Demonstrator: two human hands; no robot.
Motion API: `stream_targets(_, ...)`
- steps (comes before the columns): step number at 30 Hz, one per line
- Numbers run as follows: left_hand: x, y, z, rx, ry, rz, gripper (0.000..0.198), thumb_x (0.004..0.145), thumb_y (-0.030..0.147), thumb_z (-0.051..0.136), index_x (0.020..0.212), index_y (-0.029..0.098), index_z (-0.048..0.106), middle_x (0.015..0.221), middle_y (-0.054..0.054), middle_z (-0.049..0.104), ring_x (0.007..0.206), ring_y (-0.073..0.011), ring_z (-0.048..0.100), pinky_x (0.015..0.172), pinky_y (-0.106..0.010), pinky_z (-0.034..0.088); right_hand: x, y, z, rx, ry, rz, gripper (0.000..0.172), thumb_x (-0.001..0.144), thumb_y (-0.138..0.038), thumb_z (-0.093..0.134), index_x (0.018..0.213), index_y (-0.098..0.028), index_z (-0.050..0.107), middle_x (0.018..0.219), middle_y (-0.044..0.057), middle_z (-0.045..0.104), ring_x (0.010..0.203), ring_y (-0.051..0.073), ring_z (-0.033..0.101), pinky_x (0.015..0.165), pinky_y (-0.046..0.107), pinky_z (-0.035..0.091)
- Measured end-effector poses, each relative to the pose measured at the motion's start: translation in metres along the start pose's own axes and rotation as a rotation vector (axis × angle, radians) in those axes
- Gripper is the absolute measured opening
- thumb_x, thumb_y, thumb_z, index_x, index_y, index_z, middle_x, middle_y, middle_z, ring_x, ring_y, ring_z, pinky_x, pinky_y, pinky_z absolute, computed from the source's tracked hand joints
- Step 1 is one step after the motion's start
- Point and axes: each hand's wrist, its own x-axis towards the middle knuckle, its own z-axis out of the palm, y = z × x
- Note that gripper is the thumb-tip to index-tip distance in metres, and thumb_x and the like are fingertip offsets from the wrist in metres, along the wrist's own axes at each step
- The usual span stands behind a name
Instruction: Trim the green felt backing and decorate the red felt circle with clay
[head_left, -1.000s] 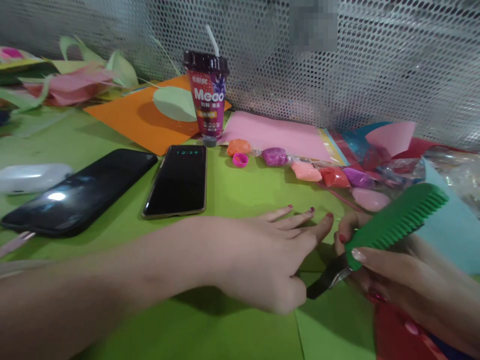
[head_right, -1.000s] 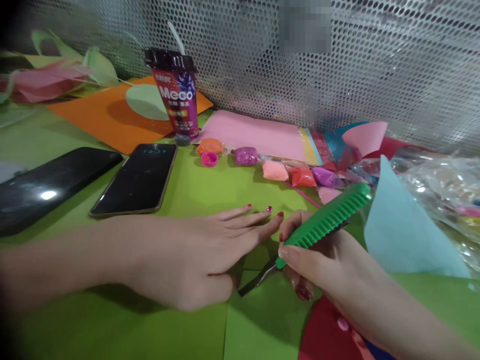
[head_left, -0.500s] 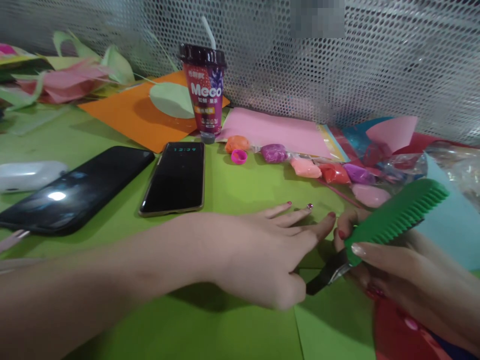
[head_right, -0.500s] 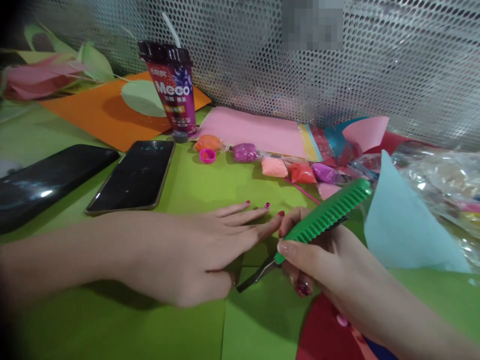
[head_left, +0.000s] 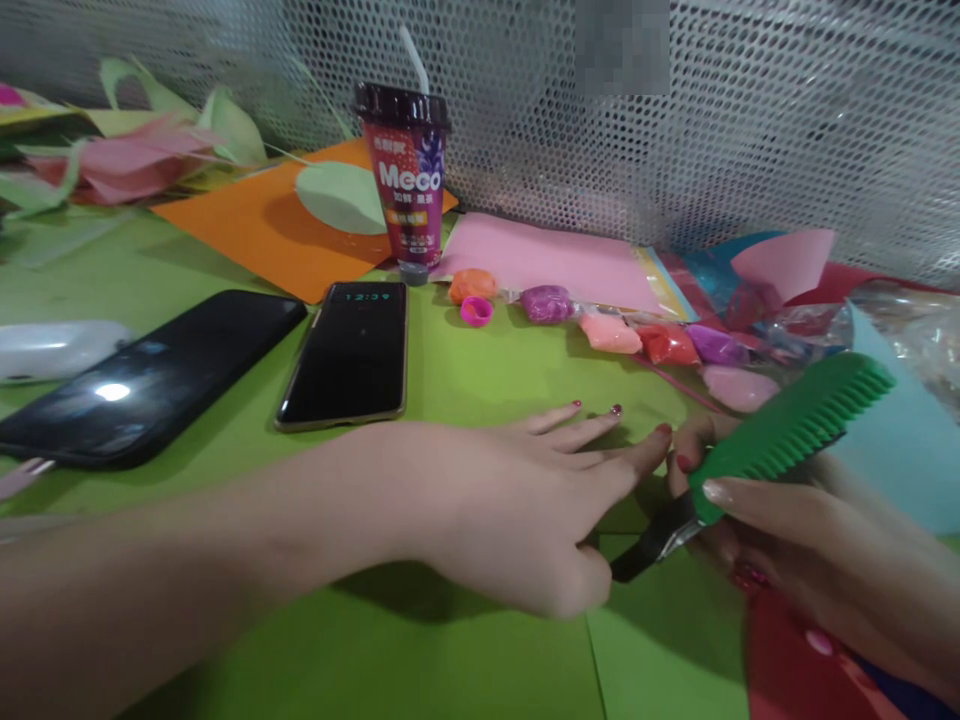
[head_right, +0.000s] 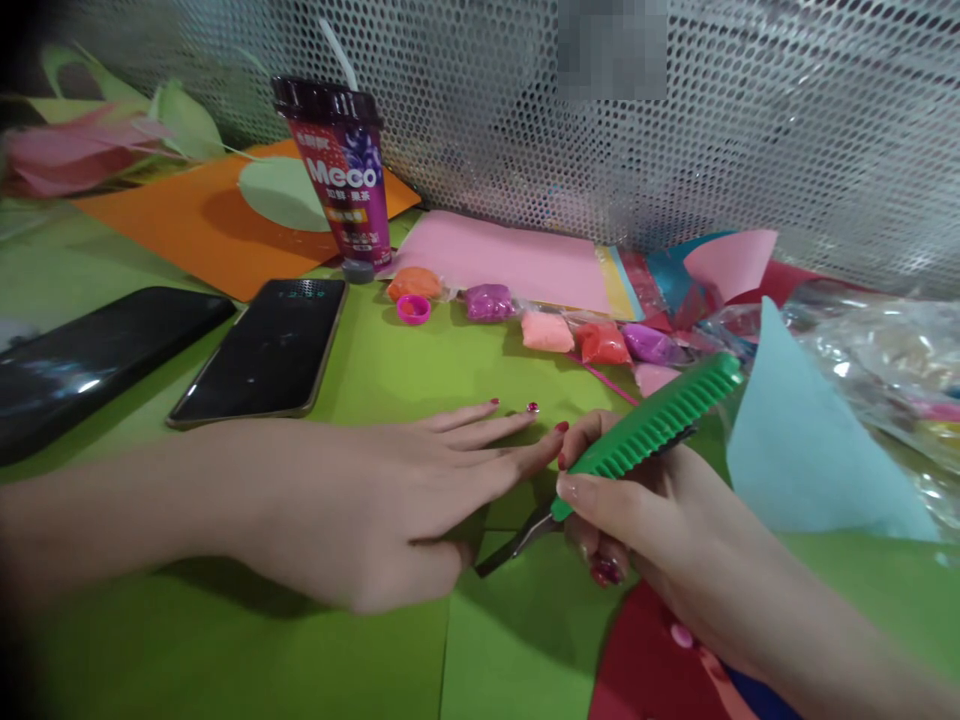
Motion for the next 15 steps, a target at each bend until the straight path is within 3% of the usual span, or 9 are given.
stream_targets(6,-0.0007,-0.0011,0.0001,-0.012,0.002,0.002,0.073,0.086,0.036,0.033,0.141,0.016,-0.011,0.148,-0.007,-0.009,0.135,-0.0209,-0.009,0.110,-0.041,0.008,-0.0016,0.0001,0.0005,-0.003,0.037,0.047,0.023,0.064,-0.042,0.071,0.076,-0.025,0.060,0.057,0.000,0.053,0.045,0.013,0.044,0.037,0.020,0.039)
stream_targets(15,0.0003,0.0000,-0.0004,-0.009,0.003,0.017,0.073,0.086,0.036,0.035,0.142,0.015,-0.007,0.148,-0.006,-0.006,0.135,-0.0204,-0.009,0.111,-0.040,0.007,-0.0009,-0.0037,0.0027,0.004,0.032,0.066,0.022,0.064,-0.041,0.071,0.072,-0.024,0.059,0.053,0.001,0.052,0.047,0.014,0.043,0.038,0.021,0.037)
